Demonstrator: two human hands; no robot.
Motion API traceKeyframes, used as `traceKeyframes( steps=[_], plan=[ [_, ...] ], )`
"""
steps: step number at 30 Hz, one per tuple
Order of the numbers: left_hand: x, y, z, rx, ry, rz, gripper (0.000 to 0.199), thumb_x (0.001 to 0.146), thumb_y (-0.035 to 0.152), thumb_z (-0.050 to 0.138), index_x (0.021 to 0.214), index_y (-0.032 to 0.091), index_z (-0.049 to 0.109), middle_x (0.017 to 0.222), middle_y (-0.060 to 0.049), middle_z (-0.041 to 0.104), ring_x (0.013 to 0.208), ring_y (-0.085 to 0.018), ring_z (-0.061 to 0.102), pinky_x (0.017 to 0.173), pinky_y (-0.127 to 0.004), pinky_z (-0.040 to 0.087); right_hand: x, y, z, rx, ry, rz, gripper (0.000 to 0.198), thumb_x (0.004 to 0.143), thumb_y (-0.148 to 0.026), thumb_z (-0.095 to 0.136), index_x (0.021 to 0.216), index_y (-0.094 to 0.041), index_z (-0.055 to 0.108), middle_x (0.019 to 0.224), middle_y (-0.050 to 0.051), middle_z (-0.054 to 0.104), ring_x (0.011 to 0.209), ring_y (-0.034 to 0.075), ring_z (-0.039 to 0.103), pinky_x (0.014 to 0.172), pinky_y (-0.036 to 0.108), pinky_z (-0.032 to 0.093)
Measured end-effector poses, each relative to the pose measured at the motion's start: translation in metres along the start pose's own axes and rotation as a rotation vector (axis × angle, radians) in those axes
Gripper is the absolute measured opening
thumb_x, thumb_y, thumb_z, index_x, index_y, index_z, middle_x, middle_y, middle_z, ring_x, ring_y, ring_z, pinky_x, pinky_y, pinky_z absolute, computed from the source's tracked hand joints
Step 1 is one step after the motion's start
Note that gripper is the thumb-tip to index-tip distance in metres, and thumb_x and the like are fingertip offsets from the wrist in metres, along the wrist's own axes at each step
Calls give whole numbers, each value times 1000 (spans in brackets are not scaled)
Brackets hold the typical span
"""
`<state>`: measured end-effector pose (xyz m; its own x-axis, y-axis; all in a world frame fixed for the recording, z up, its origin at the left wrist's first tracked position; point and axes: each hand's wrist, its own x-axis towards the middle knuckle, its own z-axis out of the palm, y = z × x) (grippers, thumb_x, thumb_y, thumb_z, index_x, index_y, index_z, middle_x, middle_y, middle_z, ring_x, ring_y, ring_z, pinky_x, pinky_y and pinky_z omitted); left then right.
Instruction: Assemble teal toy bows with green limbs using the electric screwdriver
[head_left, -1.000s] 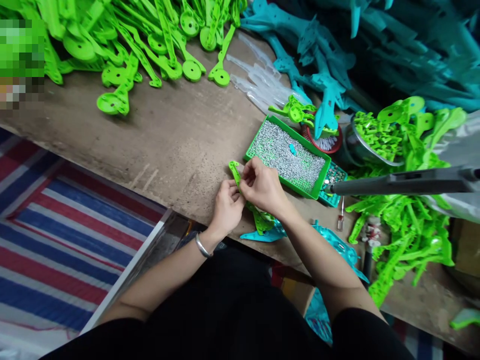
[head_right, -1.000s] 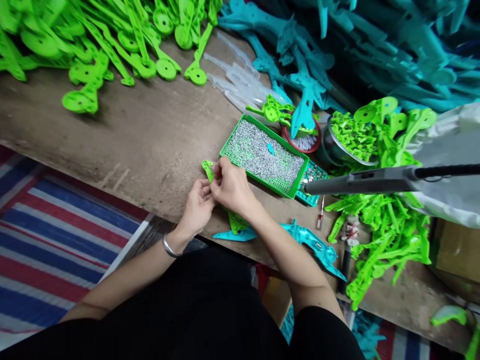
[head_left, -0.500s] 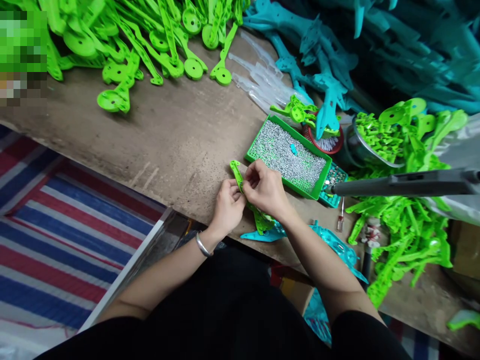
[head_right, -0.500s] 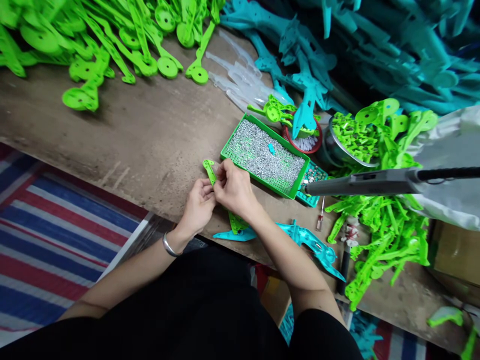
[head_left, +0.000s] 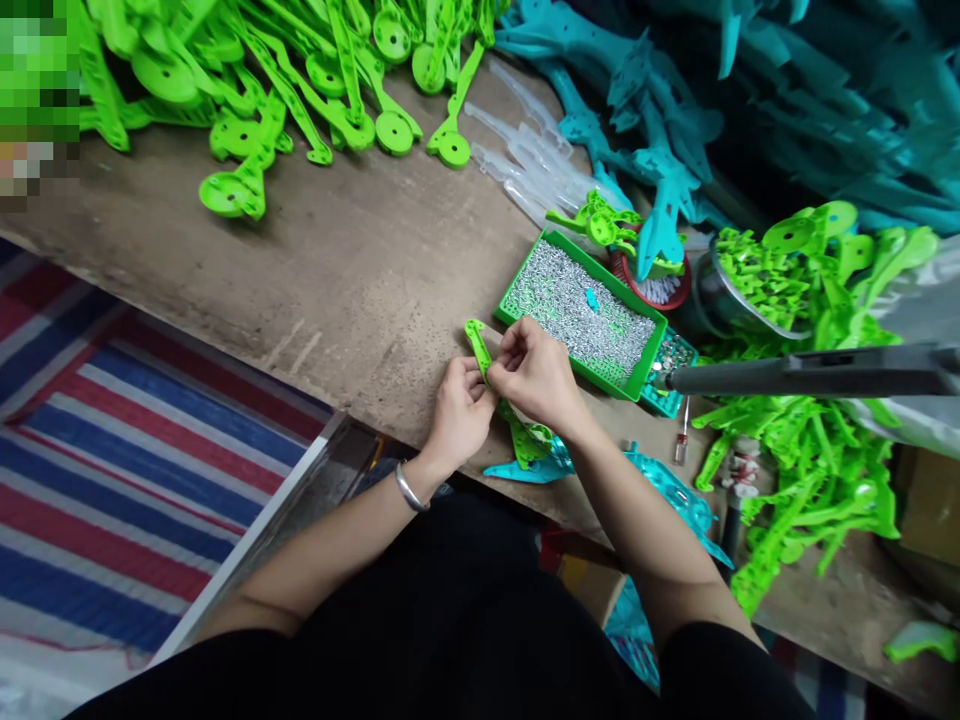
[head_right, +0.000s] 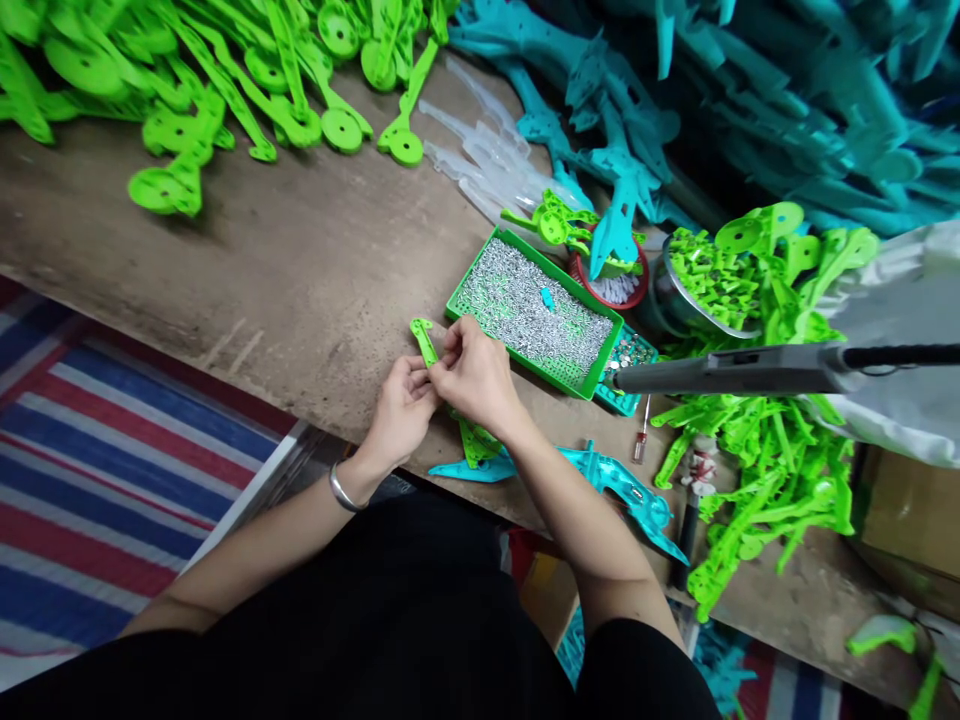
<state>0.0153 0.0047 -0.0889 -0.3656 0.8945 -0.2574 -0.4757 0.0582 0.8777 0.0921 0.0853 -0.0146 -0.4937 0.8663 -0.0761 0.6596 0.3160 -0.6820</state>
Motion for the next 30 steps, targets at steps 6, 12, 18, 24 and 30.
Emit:
traceKeyframes(
  steps=[6,12,18,24,30],
  plan=[
    [-1,1,0,14,-4,6,31,78,11,68,101,19,50,101,-7,70,99,-18,70,91,-36,56,1,0,5,-53,18,-48,23,65,-12,57,81,-22,43,66,-4,58,59,12,54,60,27,39],
    [-1,3,1,-2,7,10,29,79,18,70,101,18,51,101,-8,71,97,-19,71,91,-37,57,-9,0,4,-155,27,-179,19,71,-11,51,86,-21,46,75,1,61,65,14,57,64,27,43],
    [0,4,0,20,18,-2,30,78,14,71,101,19,52,101,-7,70,99,-19,70,92,-36,57,-12,1,5,-163,34,-165,25,75,-9,49,97,-19,49,85,5,67,69,15,61,66,28,46],
    [0,3,1,11,24,6,28,79,12,67,100,18,51,100,-8,69,97,-19,70,89,-35,57,-13,2,8,-170,38,-168,21,79,-11,50,98,-19,50,87,5,70,70,15,64,67,28,48],
    [-1,8,2,8,-12,-1,27,77,8,62,100,19,50,102,-8,71,98,-18,71,86,-33,57,-10,8,5,-81,48,-167,14,80,-11,56,90,-21,52,85,2,70,74,14,66,69,27,50]
  ],
)
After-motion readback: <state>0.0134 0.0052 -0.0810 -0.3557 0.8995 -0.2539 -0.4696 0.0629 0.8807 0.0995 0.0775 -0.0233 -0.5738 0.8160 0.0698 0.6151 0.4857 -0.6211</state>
